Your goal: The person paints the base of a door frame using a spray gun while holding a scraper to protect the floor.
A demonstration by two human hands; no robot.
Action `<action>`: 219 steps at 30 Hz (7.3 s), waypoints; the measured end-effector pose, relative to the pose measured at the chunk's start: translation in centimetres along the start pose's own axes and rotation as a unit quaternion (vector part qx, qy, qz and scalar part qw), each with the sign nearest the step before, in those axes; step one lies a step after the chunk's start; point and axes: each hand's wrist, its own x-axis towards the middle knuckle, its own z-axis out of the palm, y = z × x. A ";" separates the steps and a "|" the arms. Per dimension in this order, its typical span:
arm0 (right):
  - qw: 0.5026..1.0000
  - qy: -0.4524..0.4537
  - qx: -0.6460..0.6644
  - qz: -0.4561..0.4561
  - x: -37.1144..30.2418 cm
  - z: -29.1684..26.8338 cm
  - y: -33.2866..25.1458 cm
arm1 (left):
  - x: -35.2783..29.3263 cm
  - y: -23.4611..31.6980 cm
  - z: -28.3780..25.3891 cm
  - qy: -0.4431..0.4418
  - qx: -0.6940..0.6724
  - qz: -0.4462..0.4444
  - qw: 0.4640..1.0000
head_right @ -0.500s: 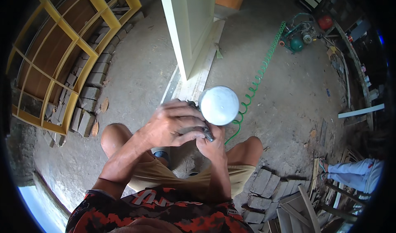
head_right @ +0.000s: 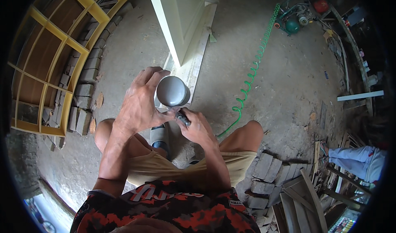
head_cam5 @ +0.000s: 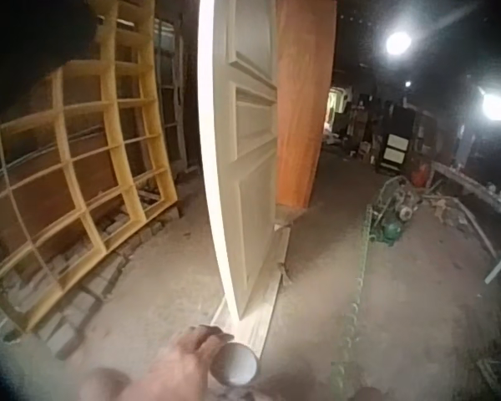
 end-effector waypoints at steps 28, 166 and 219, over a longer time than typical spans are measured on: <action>0.996 -0.002 0.082 0.032 -0.4 -1.4 -2.5 | 0.0 -2.3 -1.5 0.037 -0.025 -0.095 0.995; 0.919 -0.274 0.086 -0.272 64.6 -42.2 43.9 | 53.8 -26.1 66.2 -0.069 -0.048 -0.270 0.959; 0.943 -0.240 0.227 -0.029 71.4 -30.5 51.7 | 35.0 2.7 65.5 0.207 -0.340 -0.472 0.787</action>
